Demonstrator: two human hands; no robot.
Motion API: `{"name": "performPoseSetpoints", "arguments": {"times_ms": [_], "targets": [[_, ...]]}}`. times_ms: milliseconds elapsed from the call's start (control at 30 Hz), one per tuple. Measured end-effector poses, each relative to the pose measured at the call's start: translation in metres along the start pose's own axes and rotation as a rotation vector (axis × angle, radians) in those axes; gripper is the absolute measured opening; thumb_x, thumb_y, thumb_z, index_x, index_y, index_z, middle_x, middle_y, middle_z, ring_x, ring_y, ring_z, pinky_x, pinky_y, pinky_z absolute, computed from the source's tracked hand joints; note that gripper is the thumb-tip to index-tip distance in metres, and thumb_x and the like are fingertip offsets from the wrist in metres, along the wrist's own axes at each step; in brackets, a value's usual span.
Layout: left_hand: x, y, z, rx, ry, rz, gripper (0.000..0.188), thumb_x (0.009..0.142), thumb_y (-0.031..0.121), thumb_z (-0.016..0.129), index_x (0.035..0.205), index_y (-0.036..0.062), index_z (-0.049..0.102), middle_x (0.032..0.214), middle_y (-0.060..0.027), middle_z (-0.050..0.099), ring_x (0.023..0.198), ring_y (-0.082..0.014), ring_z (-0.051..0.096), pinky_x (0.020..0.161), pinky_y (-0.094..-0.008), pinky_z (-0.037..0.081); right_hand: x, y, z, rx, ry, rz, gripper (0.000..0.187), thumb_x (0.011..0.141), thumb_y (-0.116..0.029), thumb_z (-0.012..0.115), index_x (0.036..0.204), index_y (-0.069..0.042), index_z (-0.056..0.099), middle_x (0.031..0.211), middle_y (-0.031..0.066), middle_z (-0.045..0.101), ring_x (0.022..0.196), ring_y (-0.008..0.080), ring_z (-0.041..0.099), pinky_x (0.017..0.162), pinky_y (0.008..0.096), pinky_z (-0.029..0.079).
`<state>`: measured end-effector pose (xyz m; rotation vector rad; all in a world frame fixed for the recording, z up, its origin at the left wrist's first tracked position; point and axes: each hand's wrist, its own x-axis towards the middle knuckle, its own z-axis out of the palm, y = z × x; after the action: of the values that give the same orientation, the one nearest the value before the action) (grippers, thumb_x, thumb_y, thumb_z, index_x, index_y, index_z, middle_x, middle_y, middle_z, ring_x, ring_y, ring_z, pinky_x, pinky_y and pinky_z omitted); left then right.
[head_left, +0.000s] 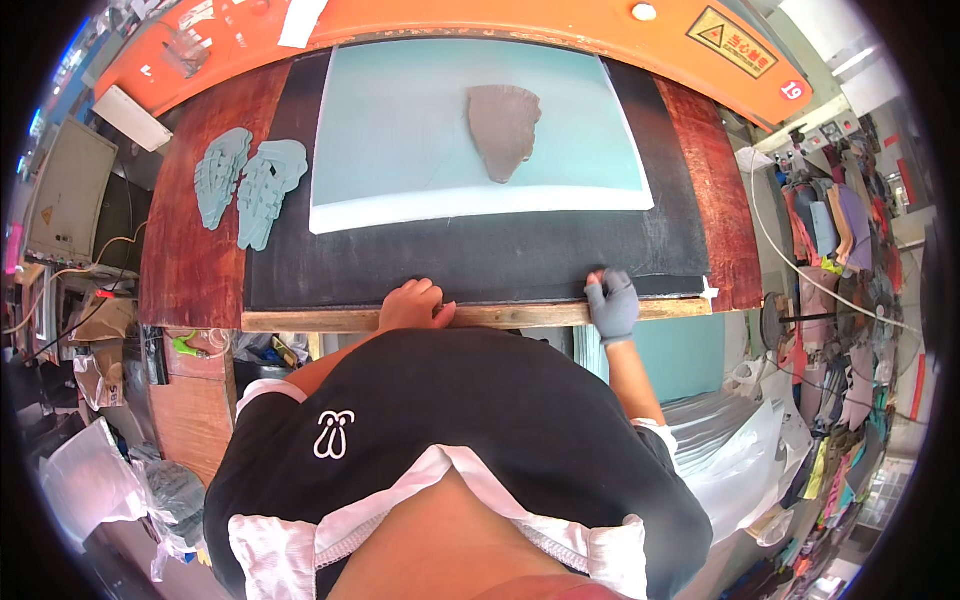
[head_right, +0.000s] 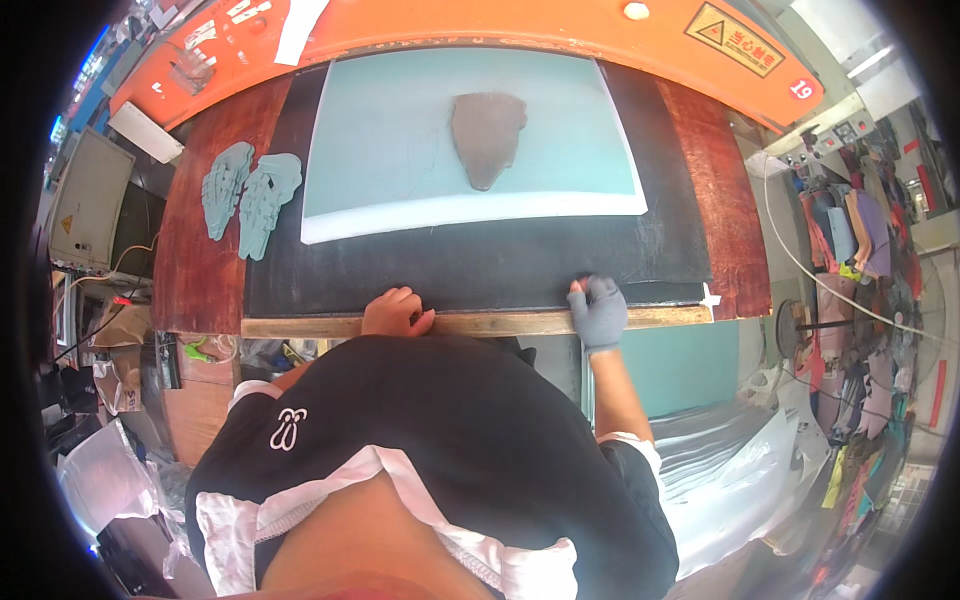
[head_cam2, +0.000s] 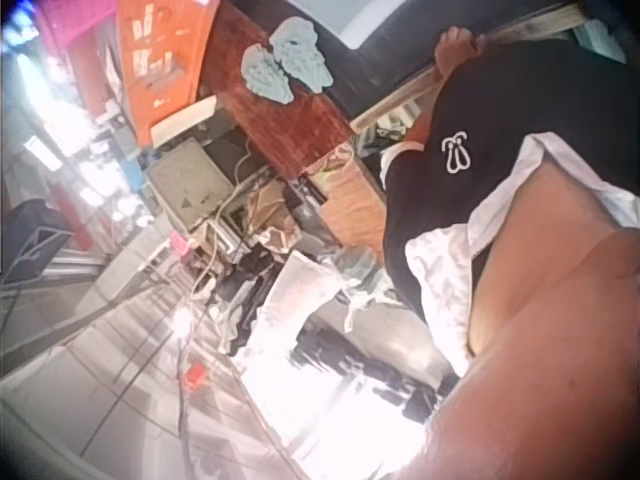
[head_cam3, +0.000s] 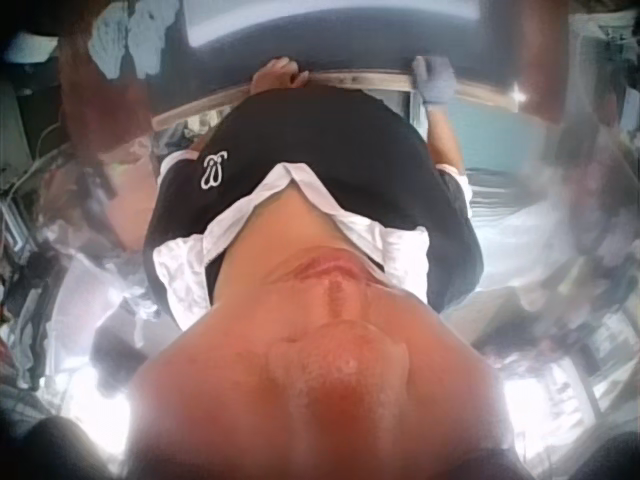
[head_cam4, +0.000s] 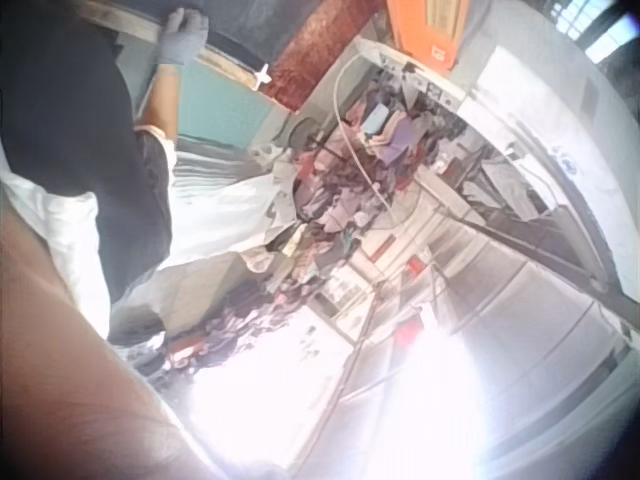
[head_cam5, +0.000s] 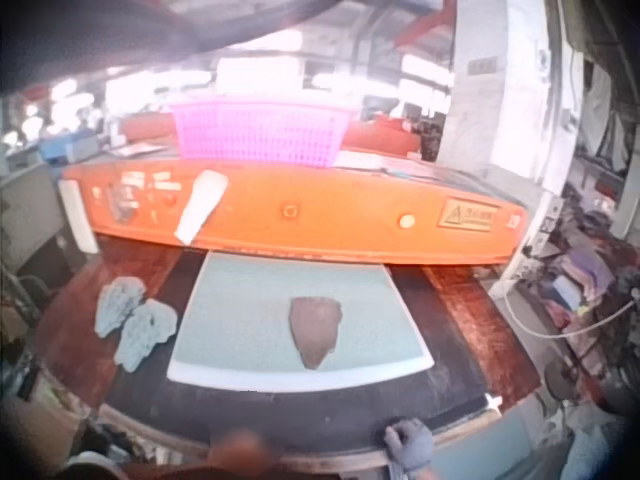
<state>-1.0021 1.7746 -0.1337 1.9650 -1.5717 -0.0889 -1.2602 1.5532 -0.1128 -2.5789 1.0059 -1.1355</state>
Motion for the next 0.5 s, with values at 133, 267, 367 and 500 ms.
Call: {"name": "performPoseSetpoints", "arguments": {"times_ms": [133, 267, 367, 500], "targets": [[0.021, 0.004, -0.017, -0.122, 0.180, 0.193, 0.017, 0.076, 0.020, 0.064, 0.086, 0.0069, 0.059, 0.088, -0.0070, 0.056, 0.086, -0.0275, 0.056, 0.074, -0.0405, 0.044, 0.057, -0.039, 0.017, 0.066, 0.033, -0.099, 0.055, 0.078, -0.030, 0.071, 0.120, -0.003, 0.050, 0.118, 0.0182, 0.052, 0.110, 0.0338, 0.051, 0.092, 0.0385, 0.043], [0.073, -0.007, -0.014, 0.129, 0.266, 0.184, 0.056, 0.081, 0.030, 0.064, 0.128, 0.0041, 0.048, 0.139, -0.0134, 0.039, 0.130, -0.0315, 0.035, 0.105, -0.0492, 0.027, 0.140, -0.107, 0.080, -0.019, -0.218, 0.050, 0.081, 0.070, -0.051, 0.069, 0.131, -0.004, 0.043, 0.137, 0.0203, 0.040, 0.122, 0.0380, 0.042, 0.099, 0.0432, 0.038], [0.081, -0.009, -0.001, 0.292, -0.107, 0.118, 0.064, 0.082, 0.040, 0.062, 0.134, 0.0070, 0.043, 0.145, -0.0120, 0.032, 0.136, -0.0301, 0.025, 0.107, -0.0547, 0.021, 0.165, -0.139, 0.107, -0.327, -0.507, 0.217, 0.088, 0.066, -0.054, 0.067, 0.136, -0.008, 0.038, 0.144, 0.0183, 0.030, 0.124, 0.0416, 0.039, 0.100, 0.0423, 0.037], [0.082, -0.011, 0.011, 0.282, -0.016, 0.139, 0.066, 0.081, 0.042, 0.062, 0.134, 0.0072, 0.043, 0.146, -0.0105, 0.032, 0.137, -0.0295, 0.025, 0.106, -0.0562, 0.022, 0.178, -0.150, 0.107, -0.281, -0.534, 0.405, 0.089, 0.063, -0.048, 0.070, 0.139, -0.017, 0.035, 0.149, 0.0186, 0.021, 0.123, 0.0429, 0.038, 0.099, 0.0465, 0.037]]}}
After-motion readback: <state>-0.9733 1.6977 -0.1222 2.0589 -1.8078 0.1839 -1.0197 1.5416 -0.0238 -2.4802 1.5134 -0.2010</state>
